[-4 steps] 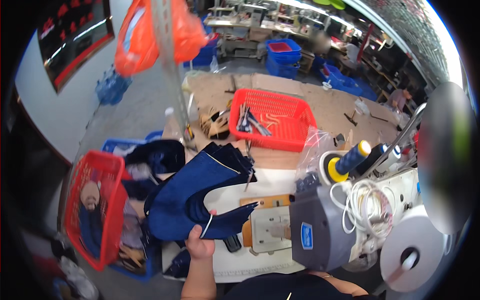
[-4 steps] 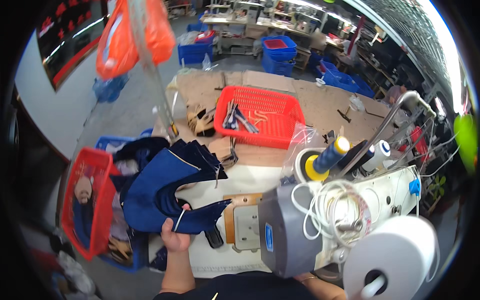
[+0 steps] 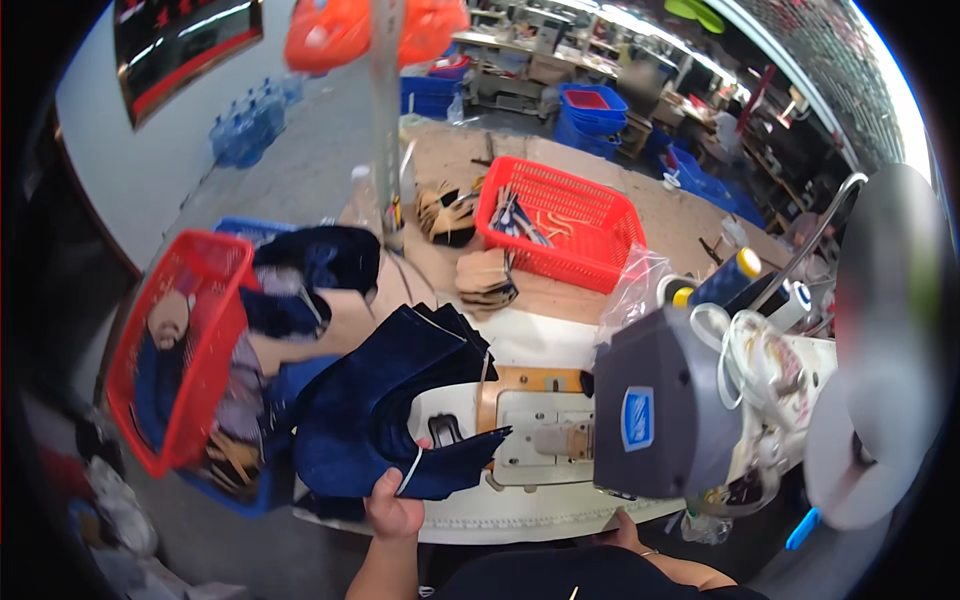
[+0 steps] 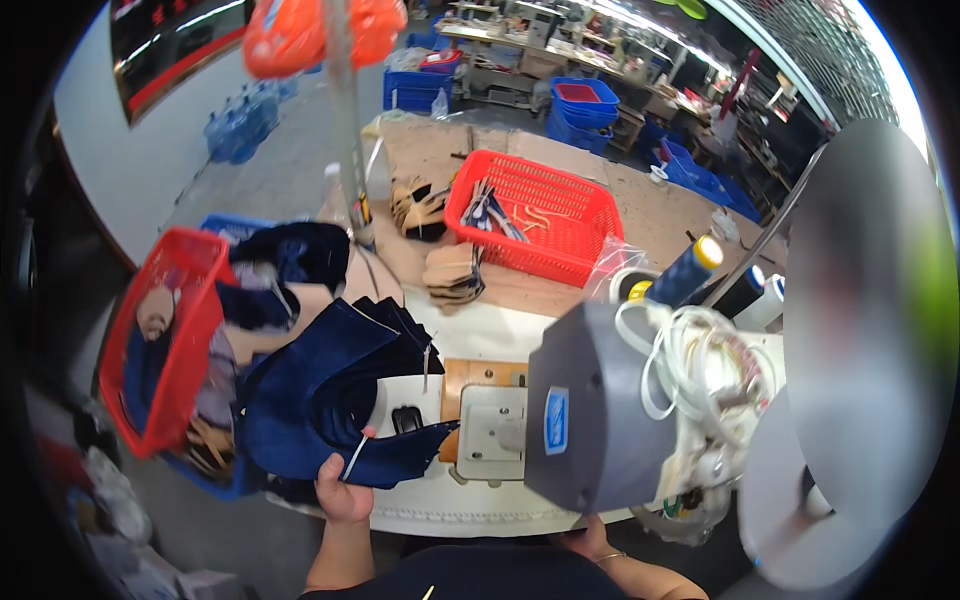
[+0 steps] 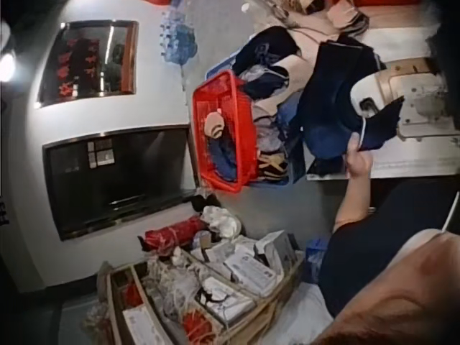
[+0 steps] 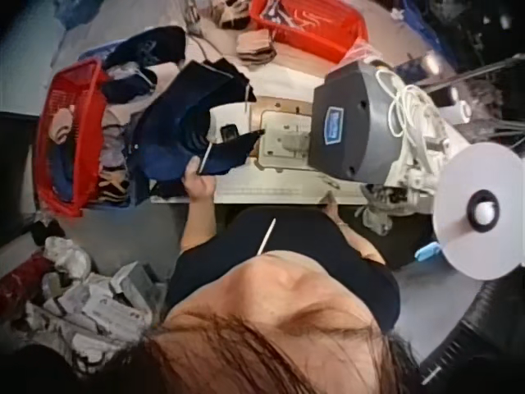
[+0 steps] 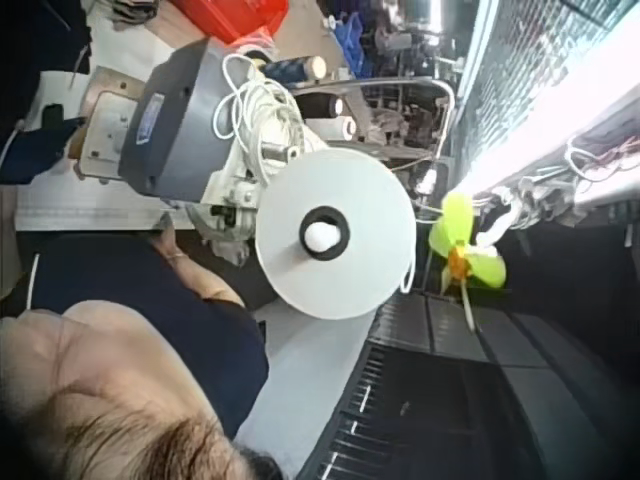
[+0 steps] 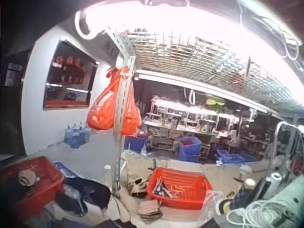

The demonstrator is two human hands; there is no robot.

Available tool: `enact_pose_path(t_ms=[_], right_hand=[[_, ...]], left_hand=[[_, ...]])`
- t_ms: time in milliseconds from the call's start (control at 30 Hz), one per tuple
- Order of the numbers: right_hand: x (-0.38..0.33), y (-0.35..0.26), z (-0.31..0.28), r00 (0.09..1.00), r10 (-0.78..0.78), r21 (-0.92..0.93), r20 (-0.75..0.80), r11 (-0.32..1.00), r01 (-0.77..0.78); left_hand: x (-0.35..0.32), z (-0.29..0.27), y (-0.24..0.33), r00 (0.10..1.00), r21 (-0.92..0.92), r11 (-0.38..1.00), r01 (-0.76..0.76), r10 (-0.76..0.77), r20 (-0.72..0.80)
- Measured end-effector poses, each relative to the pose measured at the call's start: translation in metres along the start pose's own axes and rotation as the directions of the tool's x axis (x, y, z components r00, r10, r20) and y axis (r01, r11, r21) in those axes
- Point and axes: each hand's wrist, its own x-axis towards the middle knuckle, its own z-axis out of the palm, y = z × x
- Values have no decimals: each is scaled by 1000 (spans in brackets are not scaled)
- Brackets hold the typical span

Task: The person takes fabric shoe upper pieces from a basket, positions decorative bows onto the uppers by hand, and stitches them into place using a sewing machine.

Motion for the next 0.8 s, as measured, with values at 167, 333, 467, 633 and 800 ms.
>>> enact_pose_path(t_ms=[167, 333, 467, 633, 800], right_hand=[[11, 17, -23, 987, -146, 57, -72, 987, 151], [12, 34, -19, 930, -367, 53, 2, 929, 366], [0, 67, -40, 919, -234, -91, 319, 957, 275], [-45, 116, 2, 652, -52, -269, 756, 884, 382], [-53, 82, 6, 670, -491, 194, 556, 861, 470]], left_hand=[[-76, -38, -47, 999, -97, 995, 38, -35, 34], [-132, -62, -76, 982, -192, 966, 171, -152, 111], [-177, -67, -93, 947, -202, 930, 306, -277, 161], [-244, -77, -134, 912, 56, 952, 300, -303, 277], [-274, -124, -131, 679, 580, 756, -304, -255, 688]])
